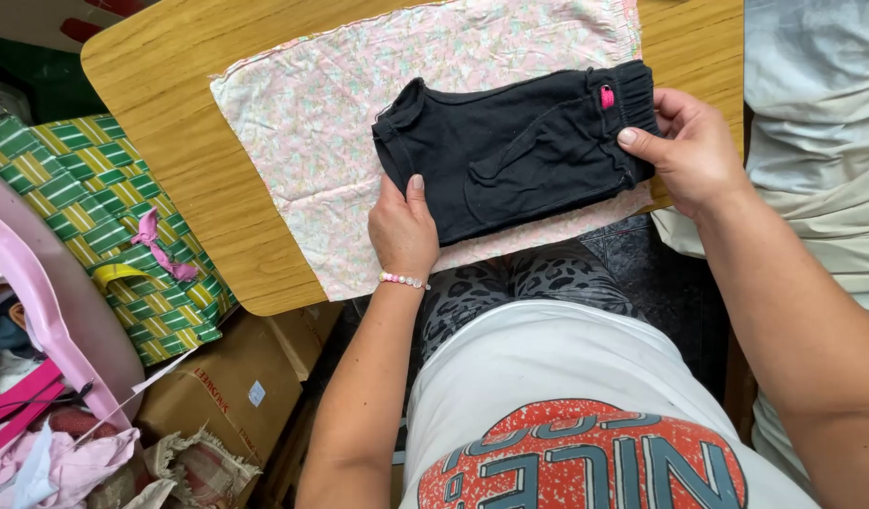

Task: The person places a pair of black shorts on a floral fabric and uses a blue pen to mark the fabric along the shorts' outline. They then use a ruler to draw straight lines on the fabric for cutting or sewing.

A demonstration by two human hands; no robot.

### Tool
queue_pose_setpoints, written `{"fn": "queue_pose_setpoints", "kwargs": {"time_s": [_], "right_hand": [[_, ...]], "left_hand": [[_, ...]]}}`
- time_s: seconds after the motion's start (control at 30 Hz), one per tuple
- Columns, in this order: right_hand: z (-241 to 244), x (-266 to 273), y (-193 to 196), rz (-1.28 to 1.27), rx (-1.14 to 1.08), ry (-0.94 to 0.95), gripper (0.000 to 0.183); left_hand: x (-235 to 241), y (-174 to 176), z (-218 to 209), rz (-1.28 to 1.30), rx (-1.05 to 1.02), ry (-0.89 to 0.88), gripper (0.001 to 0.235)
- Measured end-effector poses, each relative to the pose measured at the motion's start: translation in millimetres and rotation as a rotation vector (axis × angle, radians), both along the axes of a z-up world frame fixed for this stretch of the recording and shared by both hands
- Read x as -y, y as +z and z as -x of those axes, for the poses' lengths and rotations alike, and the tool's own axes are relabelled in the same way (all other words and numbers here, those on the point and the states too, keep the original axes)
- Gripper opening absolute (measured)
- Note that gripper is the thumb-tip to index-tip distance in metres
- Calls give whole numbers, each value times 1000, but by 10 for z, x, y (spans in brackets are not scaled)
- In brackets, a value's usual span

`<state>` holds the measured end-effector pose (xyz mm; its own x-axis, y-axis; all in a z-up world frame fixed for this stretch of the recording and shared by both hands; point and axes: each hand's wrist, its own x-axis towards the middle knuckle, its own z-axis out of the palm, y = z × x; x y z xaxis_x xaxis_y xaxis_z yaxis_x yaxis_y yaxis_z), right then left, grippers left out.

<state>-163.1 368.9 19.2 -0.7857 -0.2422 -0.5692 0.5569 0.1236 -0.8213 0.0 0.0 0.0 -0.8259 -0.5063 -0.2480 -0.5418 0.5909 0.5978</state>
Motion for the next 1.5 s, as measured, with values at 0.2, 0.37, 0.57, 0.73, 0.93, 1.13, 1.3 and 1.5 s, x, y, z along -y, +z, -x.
{"fn": "queue_pose_setpoints", "kwargs": {"time_s": [0.2,0.37,0.57,0.73,0.93,1.13,1.3,1.5], "right_hand": [[-42,-12,244,-10,5,-40,46],[-59,-81,55,-23,-5,-61,46],[-105,-107,-378,-150,-62,-97,41],[23,-20,72,-220,-127,-60,41],[-44,128,-61,-176,-75,-47,43],[-122,90,-410,-259,-101,-30,41],[-150,146,-305,-487,-129,45,43],[-159,198,-148,-618,-107,65,46]], "left_hand": [[-37,262,16,-52,-161,-38,41],[-40,126,47,-82,-166,-66,44],[25,-102,90,-106,-88,-32,35],[32,369,219,-112,-137,-32,33],[186,311,-4,-112,-95,2,40],[243,39,-10,-69,-6,-22,43],[250,205,100,-65,11,-25,35],[274,308,139,-25,52,-46,34]]}}
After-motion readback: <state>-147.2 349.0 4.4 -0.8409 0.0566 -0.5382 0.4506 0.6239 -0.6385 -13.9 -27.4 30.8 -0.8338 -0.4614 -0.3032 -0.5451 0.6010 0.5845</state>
